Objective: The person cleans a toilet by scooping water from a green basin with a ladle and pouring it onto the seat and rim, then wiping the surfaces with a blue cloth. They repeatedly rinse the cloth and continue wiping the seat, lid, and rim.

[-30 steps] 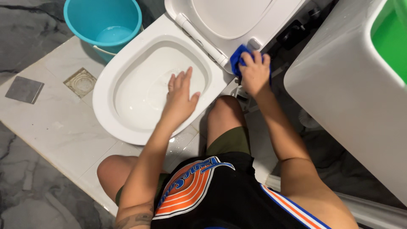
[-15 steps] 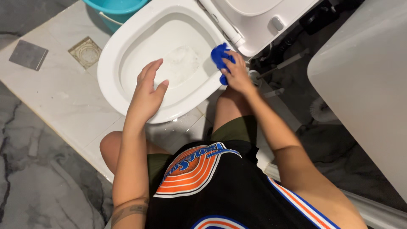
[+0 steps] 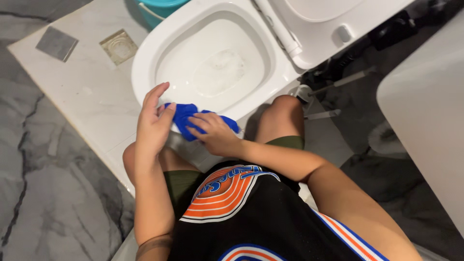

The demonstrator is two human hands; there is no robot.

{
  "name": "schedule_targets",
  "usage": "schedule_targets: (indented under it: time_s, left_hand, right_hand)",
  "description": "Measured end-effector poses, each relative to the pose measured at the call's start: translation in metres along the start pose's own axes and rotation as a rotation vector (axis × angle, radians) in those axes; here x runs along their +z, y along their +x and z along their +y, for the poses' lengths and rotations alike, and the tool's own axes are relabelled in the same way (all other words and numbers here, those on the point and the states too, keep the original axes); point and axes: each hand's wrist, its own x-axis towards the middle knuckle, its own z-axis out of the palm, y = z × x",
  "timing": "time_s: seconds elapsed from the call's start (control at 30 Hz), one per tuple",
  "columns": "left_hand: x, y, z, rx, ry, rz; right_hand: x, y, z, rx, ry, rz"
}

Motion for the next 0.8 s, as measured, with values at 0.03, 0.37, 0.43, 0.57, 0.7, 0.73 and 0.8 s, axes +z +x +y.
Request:
schedule_targets:
  time_s: [0.03, 0.37, 0.43, 0.57, 0.7, 0.73, 0.8]
  left_hand:
    - [-0.005, -0.003, -0.001, -0.01, -0.033, 0.028]
    - [-0.038, -0.024, 0.015, 0.018, -0.211, 0.349]
    - [-0.042, -0.028, 0.014, 0.046, -0.216, 0.374]
    - [-0.043, -0.034, 0.005, 0.04, -0.197, 0.415]
    - [-0.041, -0.038, -0.006, -0.11, -0.268, 0.421]
    - [-0.04, -0.039, -0.008, -0.118, -0.275, 0.414]
    - [-0.036, -0.039, -0.011, -0.128, -0.296, 0.405]
  right_hand:
    - [0.004, 0.01, -0.003, -0.035, 0.004, -0.018]
    - [0.13, 0.172, 0.025, 0.03, 0.169, -0.117]
    - [0.145, 0.211, 0.055, -0.001, 0.117, 0.134]
    - [0.144, 0.266, 0.137, -0.016, -0.066, 0.072]
    - [0.114, 0.284, 0.228, 0.11, -0.193, -0.039]
    - [0.105, 0.281, 0.25, 0.186, -0.186, -0.003]
    - [0.088, 0.277, 0.293, 0.259, -0.204, 0.062]
